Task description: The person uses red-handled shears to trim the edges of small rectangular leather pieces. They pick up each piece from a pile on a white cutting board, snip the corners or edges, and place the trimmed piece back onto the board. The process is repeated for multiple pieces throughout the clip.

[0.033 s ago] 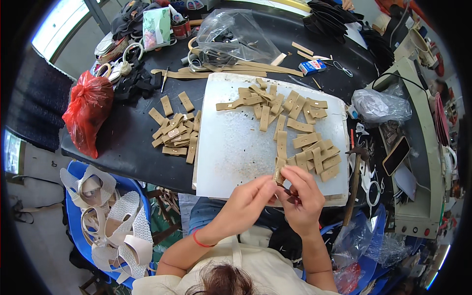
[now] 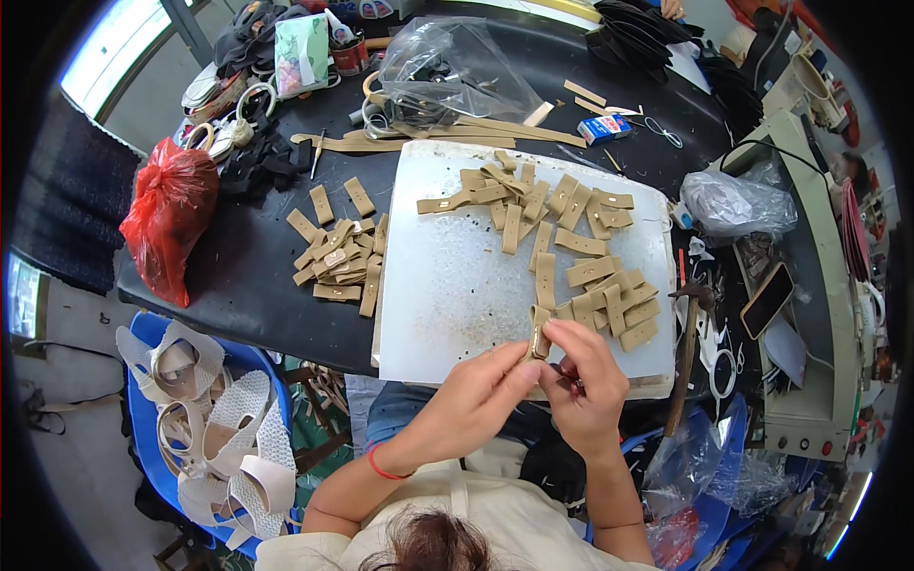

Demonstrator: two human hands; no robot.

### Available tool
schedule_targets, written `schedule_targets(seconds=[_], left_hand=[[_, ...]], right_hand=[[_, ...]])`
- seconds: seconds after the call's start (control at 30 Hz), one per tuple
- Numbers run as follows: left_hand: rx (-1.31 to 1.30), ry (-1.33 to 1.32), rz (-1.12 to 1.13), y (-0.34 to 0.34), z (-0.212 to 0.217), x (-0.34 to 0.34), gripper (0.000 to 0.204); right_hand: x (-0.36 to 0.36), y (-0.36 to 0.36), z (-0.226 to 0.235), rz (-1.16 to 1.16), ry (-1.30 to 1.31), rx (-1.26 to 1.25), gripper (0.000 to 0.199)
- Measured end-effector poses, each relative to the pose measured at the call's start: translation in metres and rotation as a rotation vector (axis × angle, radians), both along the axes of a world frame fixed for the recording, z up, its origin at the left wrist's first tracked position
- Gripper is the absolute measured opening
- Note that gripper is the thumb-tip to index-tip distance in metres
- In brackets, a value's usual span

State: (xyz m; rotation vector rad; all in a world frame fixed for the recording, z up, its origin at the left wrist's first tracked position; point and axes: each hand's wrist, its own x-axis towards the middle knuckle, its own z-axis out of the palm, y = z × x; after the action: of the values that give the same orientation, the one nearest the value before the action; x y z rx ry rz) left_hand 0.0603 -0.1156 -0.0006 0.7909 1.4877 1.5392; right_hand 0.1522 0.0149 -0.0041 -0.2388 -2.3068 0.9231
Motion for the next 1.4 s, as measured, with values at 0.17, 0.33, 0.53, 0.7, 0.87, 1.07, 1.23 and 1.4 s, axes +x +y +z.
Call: schedule_targets(seconds=[0.17,0.33,0.53,0.7,0.87,1.07,1.23,1.4], left_hand=[[-0.017,0.568,-0.161,-0.016,0.008,-0.018,0.019],[-0.146,0.771,0.092,-0.016,0.007,-0.012,0.022],[-0.243,1.294,0.324,-0.004,0.000,-0.038,0.021],[-0.236,1.125,0.368,0.042,-0.001,-0.068,0.018],[-0.322,1.032,0.399,0.068,-0.020,-0.083,0.012],[-0.084,0.541,0.195,0.033,-0.001,-0.066,0.026],[-0.048,0.059,0.169,0.007,0.017,-0.035,0.025],[0.012,-0.105,0.160,0.005,0.017,-0.026,0.024]], right_hand=[[0.002,0.000,0.009,0.105,-0.202,-0.168,0.041],[0.001,-0.006,0.005,0.041,-0.155,-0.184,0.034],[0.006,0.000,-0.001,-0.051,-0.231,-0.343,0.029],[0.011,0.000,-0.026,-0.113,-0.161,-0.542,0.026],[0.002,0.004,0.001,-0.075,-0.127,-0.326,0.014],[0.007,0.008,0.000,-0.045,-0.131,-0.565,0.016],[-0.005,0.009,0.007,0.070,-0.010,-0.433,0.020],[-0.002,0.006,0.007,-0.003,-0.033,-0.561,0.018]])
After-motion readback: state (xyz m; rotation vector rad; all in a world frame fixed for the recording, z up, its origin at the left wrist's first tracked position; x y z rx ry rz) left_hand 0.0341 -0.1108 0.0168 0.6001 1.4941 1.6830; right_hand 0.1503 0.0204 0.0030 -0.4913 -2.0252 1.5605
